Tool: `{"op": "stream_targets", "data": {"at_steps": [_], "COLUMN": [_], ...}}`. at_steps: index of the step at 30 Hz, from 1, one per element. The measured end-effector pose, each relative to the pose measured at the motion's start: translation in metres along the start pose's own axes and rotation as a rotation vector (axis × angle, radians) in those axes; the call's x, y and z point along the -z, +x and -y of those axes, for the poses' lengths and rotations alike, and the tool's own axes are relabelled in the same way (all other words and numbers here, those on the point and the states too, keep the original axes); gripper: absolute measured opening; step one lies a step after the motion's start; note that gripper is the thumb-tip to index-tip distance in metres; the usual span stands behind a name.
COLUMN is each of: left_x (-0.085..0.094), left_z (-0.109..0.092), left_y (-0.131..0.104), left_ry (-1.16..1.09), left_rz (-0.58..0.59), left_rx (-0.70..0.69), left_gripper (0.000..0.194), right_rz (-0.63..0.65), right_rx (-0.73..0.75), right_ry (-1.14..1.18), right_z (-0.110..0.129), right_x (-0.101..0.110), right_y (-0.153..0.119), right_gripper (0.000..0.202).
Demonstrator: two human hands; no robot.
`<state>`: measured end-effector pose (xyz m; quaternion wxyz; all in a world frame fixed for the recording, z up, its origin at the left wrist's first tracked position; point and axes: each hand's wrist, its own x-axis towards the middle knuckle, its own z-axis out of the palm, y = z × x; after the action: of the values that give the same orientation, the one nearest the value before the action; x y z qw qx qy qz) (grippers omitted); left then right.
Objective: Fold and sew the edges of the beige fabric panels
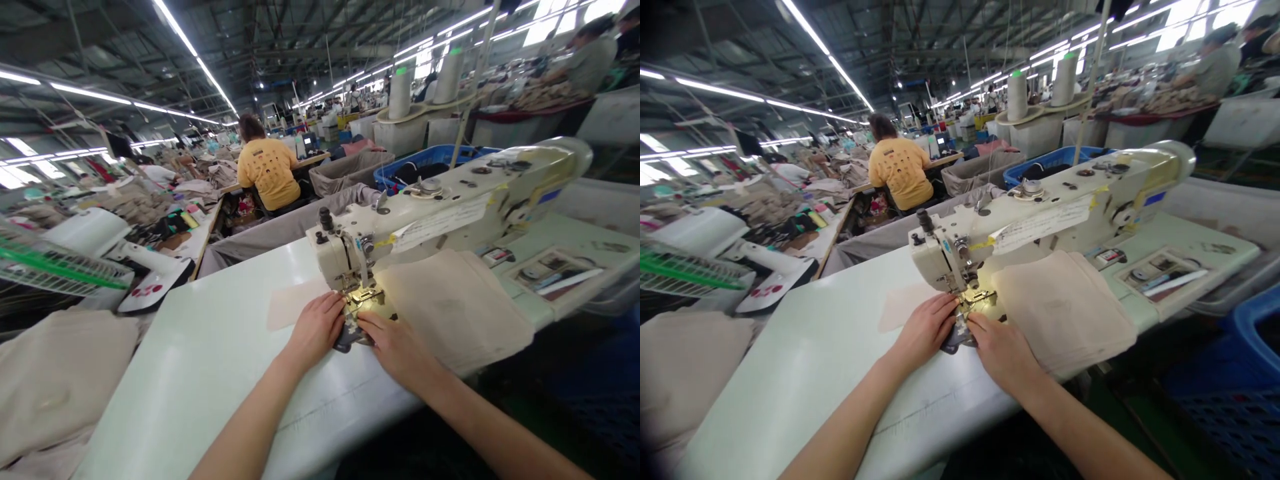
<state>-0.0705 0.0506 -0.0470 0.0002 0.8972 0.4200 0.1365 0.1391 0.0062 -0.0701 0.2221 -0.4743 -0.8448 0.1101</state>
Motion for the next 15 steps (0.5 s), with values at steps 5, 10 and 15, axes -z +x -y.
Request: {"op": "stream_targets", "data": {"at_steps": [5, 10, 15], "left_x": [-0.0024, -0.0061, 0.0035], "left_z": [0.001, 0.0017, -0.0069], "left_y": [-0.0001, -0.0021, 0.001], "left_ry": [0.052, 0.111, 0.181], "left_rz": [0.0, -0.01, 0.049], "left_rx": [0.02, 0.044, 0.129], "left_gripper": [0.035, 0.037, 0.038], "right_rz": [0.011, 0.026, 0.044], "right_rx": [-0.012, -0.019, -0.037], "right_ry": [0.001, 0.007, -0.003], "right_z": [0.0005, 0.0023, 0.0039], "right_x": [0.001, 0.0025, 0.0044], "right_y": [0.0009, 0.0009, 0.002], "right_gripper": [0.046, 0.044, 0.044]}}
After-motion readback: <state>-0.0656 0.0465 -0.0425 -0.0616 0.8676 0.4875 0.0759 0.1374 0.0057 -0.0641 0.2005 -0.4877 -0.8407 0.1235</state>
